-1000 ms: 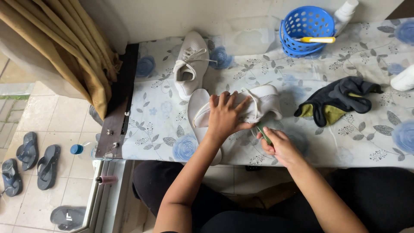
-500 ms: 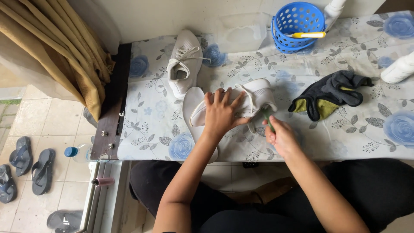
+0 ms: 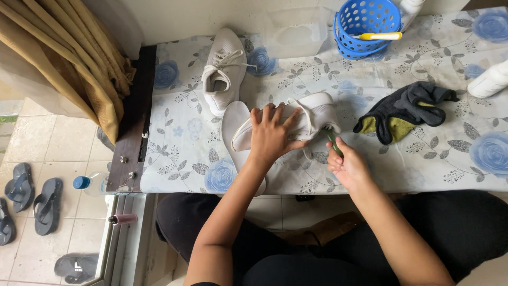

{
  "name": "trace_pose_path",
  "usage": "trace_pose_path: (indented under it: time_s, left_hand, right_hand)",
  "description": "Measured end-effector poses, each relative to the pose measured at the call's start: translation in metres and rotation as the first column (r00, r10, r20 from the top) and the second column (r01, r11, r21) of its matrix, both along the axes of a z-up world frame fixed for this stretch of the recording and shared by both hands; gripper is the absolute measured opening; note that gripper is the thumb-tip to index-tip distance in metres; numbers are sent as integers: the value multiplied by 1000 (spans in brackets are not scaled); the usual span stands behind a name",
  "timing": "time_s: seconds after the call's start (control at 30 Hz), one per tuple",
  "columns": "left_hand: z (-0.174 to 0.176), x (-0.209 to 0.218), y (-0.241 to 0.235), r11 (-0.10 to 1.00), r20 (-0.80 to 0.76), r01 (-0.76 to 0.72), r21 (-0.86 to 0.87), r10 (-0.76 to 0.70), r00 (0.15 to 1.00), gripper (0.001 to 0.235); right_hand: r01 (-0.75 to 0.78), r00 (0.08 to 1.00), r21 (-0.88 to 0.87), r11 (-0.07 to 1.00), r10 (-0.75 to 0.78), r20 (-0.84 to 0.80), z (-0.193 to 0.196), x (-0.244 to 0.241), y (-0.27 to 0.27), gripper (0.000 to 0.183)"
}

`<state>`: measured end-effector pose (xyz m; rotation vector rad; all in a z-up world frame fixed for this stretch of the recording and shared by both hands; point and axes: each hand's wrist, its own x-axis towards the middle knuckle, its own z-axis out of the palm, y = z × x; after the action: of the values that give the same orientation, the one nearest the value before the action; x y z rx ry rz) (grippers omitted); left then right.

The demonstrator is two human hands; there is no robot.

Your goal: The person scrubs a white sneaker with a green brush, focusing on the upper, laces, and sole. The insole is removed and placed beside the shoe. The other shoe remains untouched on the table.

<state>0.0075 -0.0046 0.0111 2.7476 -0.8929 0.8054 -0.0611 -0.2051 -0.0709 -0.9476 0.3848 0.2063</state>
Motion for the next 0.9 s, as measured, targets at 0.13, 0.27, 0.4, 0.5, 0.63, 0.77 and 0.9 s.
trace_pose_path:
  time_s: [0.13,0.27,0.4,0.5,0.63,0.77,0.9]
  left_hand:
    - [3,0,1,1000,-6,5,-17,-5,1000,73]
    - [1,-3,0,1000,-25,4,-5,-4,1000,76]
    - [2,-2,0,1000,-20,-4,6,5,1000,75]
    - [0,0,0,1000,6,5,-15,-5,1000,76]
    - [-1,-2,-3,1000,34,-9,-9,9,999,73]
    - [4,0,-1,1000,10,10,-12,-10,1000,71]
    - [8,8,9,997,-51,68,19,-67,996,70]
  right_hand:
    - [-87,993,-72,994,92,74,8,-13,18,37]
    - [-54,998,73,996,51,40,2,-7,7,33]
    - [-136,988,115,984,126,91,18,-14,20,34]
    - [-83,994,172,982,68,91,3,-10,8,35]
    - [13,1000,212,977,-15,10,16,-8,11,28]
    - [-122,992,82,989,119,38,26,-21,25,32]
    - [-180,969,-372,910,229,91,47,-28,23,32]
